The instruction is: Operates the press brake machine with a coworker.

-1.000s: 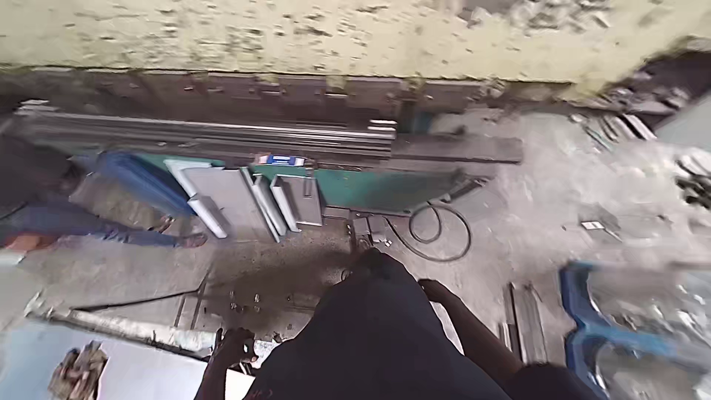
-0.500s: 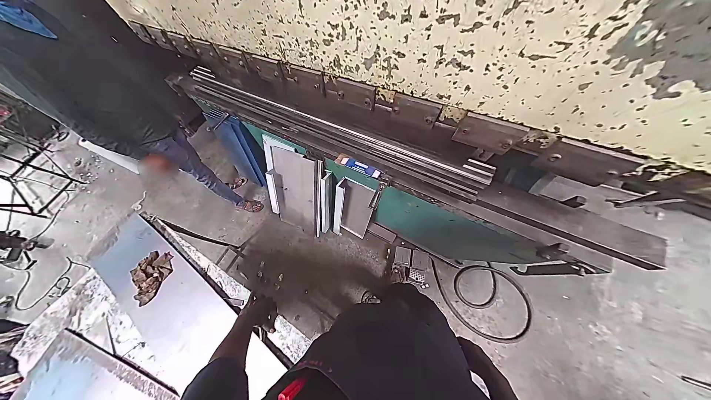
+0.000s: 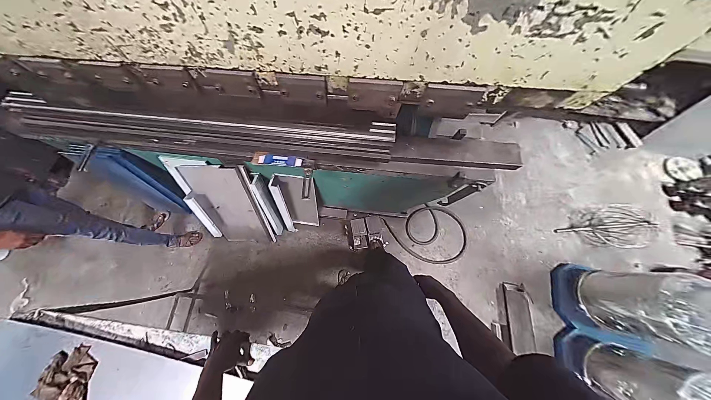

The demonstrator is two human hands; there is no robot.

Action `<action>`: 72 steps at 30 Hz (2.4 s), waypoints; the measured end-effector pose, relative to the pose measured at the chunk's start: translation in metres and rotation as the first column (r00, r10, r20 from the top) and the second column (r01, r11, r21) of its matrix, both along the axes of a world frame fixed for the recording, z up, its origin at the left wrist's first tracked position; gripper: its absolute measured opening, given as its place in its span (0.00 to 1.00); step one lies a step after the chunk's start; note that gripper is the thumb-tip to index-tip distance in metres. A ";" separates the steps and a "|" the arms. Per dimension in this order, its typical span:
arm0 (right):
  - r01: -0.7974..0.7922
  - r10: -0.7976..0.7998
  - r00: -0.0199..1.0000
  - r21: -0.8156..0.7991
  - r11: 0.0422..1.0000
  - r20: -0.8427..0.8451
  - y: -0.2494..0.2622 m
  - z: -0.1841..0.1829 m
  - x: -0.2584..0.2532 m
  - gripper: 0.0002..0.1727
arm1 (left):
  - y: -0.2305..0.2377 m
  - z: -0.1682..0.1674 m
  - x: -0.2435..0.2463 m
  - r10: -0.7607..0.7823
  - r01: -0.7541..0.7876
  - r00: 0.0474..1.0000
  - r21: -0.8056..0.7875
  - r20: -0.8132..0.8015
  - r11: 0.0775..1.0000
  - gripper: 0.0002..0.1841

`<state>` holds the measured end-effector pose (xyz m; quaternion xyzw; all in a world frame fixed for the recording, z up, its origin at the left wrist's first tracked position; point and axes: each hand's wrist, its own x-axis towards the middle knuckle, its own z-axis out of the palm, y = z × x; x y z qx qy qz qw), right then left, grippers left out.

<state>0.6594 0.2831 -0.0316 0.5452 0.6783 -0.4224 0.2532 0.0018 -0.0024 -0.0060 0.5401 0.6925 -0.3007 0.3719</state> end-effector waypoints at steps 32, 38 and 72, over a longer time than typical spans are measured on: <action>0.109 -0.105 0.994 -0.089 0.990 0.041 -0.014 0.000 0.011 0.22 | 0.000 -0.018 -0.008 -0.070 0.061 0.994 -0.100 -0.082 0.993 0.29; 0.129 -0.125 0.991 -0.109 0.986 0.047 -0.024 0.000 0.024 0.21 | 0.005 -0.013 -0.001 -0.050 0.035 0.992 -0.127 -0.114 0.991 0.28; 0.411 -0.419 0.907 -0.300 0.861 0.040 -0.016 -0.128 0.281 0.21 | 0.145 0.059 0.347 0.415 -0.389 0.906 -0.224 0.080 0.893 0.25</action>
